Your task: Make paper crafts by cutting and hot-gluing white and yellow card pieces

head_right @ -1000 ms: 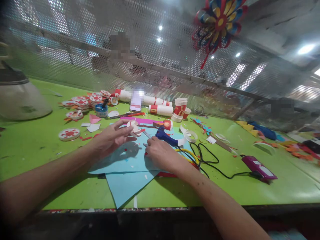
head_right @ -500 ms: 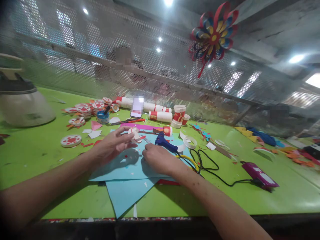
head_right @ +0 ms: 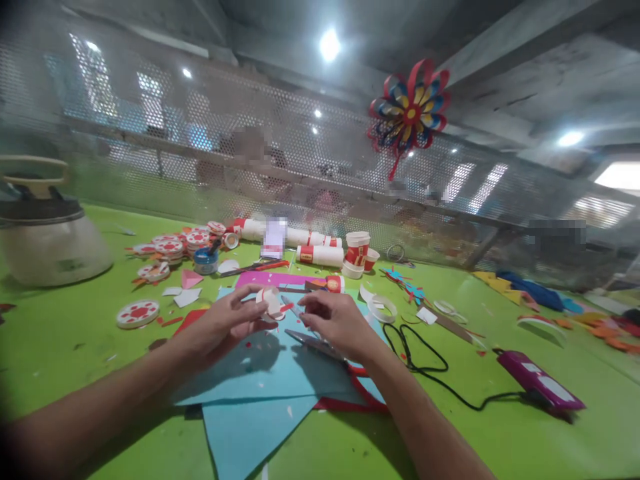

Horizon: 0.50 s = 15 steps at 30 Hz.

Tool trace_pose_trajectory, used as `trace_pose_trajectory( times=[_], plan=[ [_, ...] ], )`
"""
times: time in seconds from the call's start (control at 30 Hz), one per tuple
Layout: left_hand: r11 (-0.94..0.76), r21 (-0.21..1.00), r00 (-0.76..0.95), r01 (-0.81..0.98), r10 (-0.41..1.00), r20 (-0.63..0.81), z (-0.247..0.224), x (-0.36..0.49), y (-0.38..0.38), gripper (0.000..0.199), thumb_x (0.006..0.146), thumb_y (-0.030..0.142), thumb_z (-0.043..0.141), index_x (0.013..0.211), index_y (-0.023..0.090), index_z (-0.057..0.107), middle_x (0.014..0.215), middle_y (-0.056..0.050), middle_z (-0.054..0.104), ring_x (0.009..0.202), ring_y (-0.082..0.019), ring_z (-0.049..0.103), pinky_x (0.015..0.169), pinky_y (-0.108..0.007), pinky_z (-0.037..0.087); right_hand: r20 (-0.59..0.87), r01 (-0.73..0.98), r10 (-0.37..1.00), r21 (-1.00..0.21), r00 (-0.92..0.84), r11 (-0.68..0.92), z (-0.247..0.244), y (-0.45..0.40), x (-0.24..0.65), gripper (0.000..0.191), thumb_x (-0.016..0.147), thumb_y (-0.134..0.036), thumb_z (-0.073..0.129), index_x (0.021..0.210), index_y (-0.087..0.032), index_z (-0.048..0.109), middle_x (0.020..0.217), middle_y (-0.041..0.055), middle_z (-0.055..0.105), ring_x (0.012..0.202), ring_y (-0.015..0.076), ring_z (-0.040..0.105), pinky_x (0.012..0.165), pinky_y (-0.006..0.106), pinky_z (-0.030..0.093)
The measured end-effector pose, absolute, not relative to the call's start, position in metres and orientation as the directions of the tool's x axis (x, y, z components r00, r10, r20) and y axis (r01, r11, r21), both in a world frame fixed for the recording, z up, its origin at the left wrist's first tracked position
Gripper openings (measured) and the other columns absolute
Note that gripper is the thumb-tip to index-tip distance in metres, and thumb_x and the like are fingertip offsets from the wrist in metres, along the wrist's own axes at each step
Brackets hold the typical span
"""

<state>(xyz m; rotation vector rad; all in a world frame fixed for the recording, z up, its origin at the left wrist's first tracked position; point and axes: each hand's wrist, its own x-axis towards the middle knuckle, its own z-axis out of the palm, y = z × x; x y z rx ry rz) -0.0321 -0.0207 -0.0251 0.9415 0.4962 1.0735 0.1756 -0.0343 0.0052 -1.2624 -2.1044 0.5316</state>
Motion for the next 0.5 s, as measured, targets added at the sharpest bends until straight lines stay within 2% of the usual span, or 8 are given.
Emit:
trace_pose_trajectory(
  times=[0.03, 0.1, 0.2, 0.27, 0.37, 0.5],
  plan=[
    [0.166, 0.843, 0.431, -0.512, 0.899, 0.084, -0.024, -0.031, -0.022, 0.040, 0.069, 0.019, 0.075, 0.100, 0.015, 0.051, 0.087, -0.007, 0.067, 0.075, -0.017, 0.064, 0.079, -0.034, 0.049, 0.311, 0.519, 0.914, -0.753, -0.262, 0.405, 0.007, -0.033, 0.180, 0.012, 0.078, -0.022, 0.062, 0.088, -0.016, 0.064, 0.061, -0.0024, 0.057, 0.049, 0.0095, 0.048, 0.047, 0.023, 0.040],
    [0.174, 0.851, 0.455, -0.496, 0.886, 0.084, -0.022, -0.030, -0.026, 0.042, 0.069, 0.019, 0.075, 0.103, 0.014, 0.052, 0.089, -0.009, 0.067, 0.078, -0.018, 0.064, 0.079, -0.034, 0.049, 0.319, 0.294, 0.941, -0.894, -0.112, 0.338, 0.009, -0.030, 0.187, 0.015, 0.074, -0.026, 0.068, 0.085, -0.016, 0.067, 0.056, -0.0033, 0.056, 0.044, 0.0086, 0.047, 0.044, 0.023, 0.039],
    [0.184, 0.860, 0.504, -0.476, 0.858, 0.095, -0.022, -0.029, -0.029, 0.041, 0.072, 0.019, 0.072, 0.108, 0.013, 0.053, 0.095, -0.010, 0.064, 0.083, -0.019, 0.063, 0.081, -0.035, 0.049, 0.311, 0.050, 0.950, -0.950, 0.027, 0.309, 0.007, -0.029, 0.191, 0.013, 0.069, -0.025, 0.073, 0.078, -0.017, 0.069, 0.059, -0.0011, 0.062, 0.049, 0.0097, 0.053, 0.046, 0.024, 0.043],
    [0.195, 0.863, 0.542, -0.466, 0.834, 0.105, -0.023, -0.029, -0.030, 0.040, 0.074, 0.019, 0.070, 0.110, 0.013, 0.054, 0.100, -0.010, 0.062, 0.086, -0.019, 0.062, 0.083, -0.036, 0.048, 0.275, -0.066, 0.961, -0.959, 0.030, 0.277, 0.006, -0.033, 0.188, 0.012, 0.069, -0.025, 0.074, 0.076, -0.017, 0.069, 0.062, 0.0002, 0.065, 0.053, 0.0111, 0.058, 0.049, 0.024, 0.046],
    [0.209, 0.871, 0.590, -0.444, 0.800, 0.108, -0.023, -0.029, -0.033, 0.038, 0.076, 0.019, 0.068, 0.110, 0.013, 0.055, 0.104, -0.011, 0.060, 0.089, -0.019, 0.059, 0.084, -0.036, 0.048, 0.271, -0.097, 0.962, -0.959, -0.021, 0.267, 0.006, -0.041, 0.178, 0.008, 0.070, -0.024, 0.073, 0.073, -0.018, 0.069, 0.065, 0.0011, 0.067, 0.058, 0.0121, 0.061, 0.056, 0.026, 0.049],
    [0.237, 0.873, 0.622, -0.426, 0.778, 0.092, -0.021, -0.027, -0.038, 0.035, 0.075, 0.018, 0.069, 0.108, 0.014, 0.056, 0.101, -0.009, 0.060, 0.090, -0.019, 0.058, 0.081, -0.033, 0.048, 0.345, 0.008, 0.939, -0.939, -0.007, 0.345, 0.008, -0.052, 0.164, 0.004, 0.070, -0.020, 0.072, 0.070, -0.018, 0.068, 0.068, 0.0007, 0.067, 0.063, 0.0117, 0.059, 0.061, 0.026, 0.048]
  ],
)
